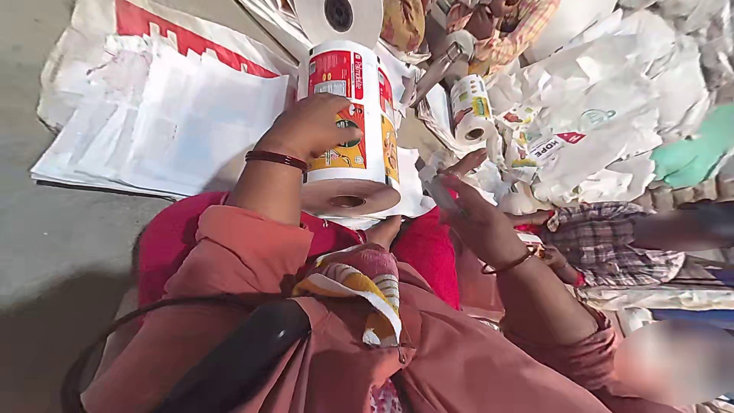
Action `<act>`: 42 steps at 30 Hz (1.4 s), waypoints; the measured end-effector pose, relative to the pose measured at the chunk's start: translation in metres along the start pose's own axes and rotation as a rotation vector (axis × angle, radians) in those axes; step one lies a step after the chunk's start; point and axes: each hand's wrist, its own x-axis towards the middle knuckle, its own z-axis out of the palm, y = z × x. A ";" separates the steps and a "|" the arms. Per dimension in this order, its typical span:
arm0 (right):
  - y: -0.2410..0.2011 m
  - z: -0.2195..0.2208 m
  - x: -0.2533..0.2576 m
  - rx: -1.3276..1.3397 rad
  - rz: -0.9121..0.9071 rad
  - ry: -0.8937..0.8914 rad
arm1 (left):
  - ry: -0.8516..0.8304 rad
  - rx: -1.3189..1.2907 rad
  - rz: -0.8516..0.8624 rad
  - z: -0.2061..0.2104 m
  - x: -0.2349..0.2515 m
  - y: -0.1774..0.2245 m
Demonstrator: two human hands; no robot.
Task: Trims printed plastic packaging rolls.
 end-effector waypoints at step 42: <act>0.027 0.035 0.096 0.424 -0.193 0.078 | -0.005 0.130 0.059 0.018 0.013 0.007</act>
